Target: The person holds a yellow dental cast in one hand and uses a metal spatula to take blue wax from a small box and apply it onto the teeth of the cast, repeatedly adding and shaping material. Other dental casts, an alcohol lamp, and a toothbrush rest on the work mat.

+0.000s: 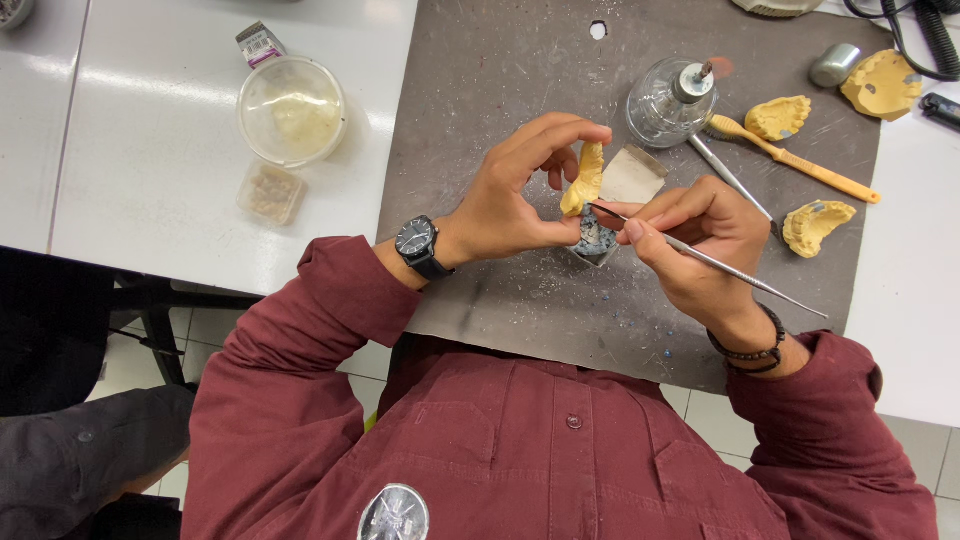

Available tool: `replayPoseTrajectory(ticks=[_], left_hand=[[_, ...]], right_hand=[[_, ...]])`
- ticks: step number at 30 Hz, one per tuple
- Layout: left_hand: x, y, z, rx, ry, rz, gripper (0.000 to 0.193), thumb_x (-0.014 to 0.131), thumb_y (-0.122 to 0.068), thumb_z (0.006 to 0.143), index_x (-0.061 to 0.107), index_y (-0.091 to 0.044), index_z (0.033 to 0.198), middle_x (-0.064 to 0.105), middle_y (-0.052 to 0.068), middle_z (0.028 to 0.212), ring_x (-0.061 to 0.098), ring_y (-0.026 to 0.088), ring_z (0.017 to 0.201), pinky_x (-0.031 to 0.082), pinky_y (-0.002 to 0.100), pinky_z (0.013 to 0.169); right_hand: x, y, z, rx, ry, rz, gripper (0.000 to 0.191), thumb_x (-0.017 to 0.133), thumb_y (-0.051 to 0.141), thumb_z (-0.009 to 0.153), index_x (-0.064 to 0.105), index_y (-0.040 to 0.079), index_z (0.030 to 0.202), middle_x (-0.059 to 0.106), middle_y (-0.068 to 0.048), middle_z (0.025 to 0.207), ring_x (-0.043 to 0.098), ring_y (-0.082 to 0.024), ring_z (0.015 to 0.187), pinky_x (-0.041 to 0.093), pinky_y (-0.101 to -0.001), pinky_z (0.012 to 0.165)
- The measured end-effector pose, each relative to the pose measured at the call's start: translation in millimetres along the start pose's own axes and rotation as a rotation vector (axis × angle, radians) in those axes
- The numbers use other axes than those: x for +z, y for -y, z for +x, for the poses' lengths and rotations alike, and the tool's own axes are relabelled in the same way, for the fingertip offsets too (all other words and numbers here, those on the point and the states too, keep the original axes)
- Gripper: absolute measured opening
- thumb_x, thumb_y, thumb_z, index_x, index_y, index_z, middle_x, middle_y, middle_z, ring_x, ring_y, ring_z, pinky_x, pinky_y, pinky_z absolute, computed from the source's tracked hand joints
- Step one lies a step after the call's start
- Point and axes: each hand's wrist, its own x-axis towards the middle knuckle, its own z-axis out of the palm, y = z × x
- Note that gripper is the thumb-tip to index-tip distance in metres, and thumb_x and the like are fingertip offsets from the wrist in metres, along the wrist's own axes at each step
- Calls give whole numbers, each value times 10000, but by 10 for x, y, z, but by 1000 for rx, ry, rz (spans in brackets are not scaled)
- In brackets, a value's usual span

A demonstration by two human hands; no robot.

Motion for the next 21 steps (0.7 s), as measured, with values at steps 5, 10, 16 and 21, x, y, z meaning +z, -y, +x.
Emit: replayPoseTrajectory(ticks=[5, 10, 16, 21], left_hand=[[-1, 8, 4, 2, -1, -4, 734, 826, -48, 798, 540, -152, 1467, 592, 2, 1304, 631, 73, 923, 539, 217, 792], [-7, 12, -20, -2, 4, -5, 695, 822, -44, 801, 536, -146, 1426, 591, 0, 1311, 632, 73, 930, 543, 217, 800], [-4, 25, -19, 2, 6, -3, 753, 827, -49, 795, 532, -157, 1480, 587, 1, 1324, 630, 73, 931, 542, 218, 805], [-2, 28, -20, 2, 6, 0, 753, 830, -54, 796, 533, -156, 1480, 588, -3, 1321, 631, 70, 929, 542, 217, 803]], right_hand=[[11, 9, 5, 4, -6, -13, 178, 696, -39, 1032, 532, -6, 972, 696, -161, 875, 750, -210, 934, 645, -469, 1026], [34, 15, 9, -6, 6, -8, 178, 697, -40, 1028, 533, -7, 964, 696, -158, 865, 746, -198, 921, 644, -481, 1039], [33, 33, 12, -20, 16, -9, 180, 702, -29, 1033, 535, -6, 969, 702, -163, 868, 742, -188, 906, 642, -488, 1056], [41, 45, 4, 13, -9, -25, 178, 698, -23, 1023, 531, -7, 962, 704, -168, 918, 754, -212, 952, 636, -478, 1021]])
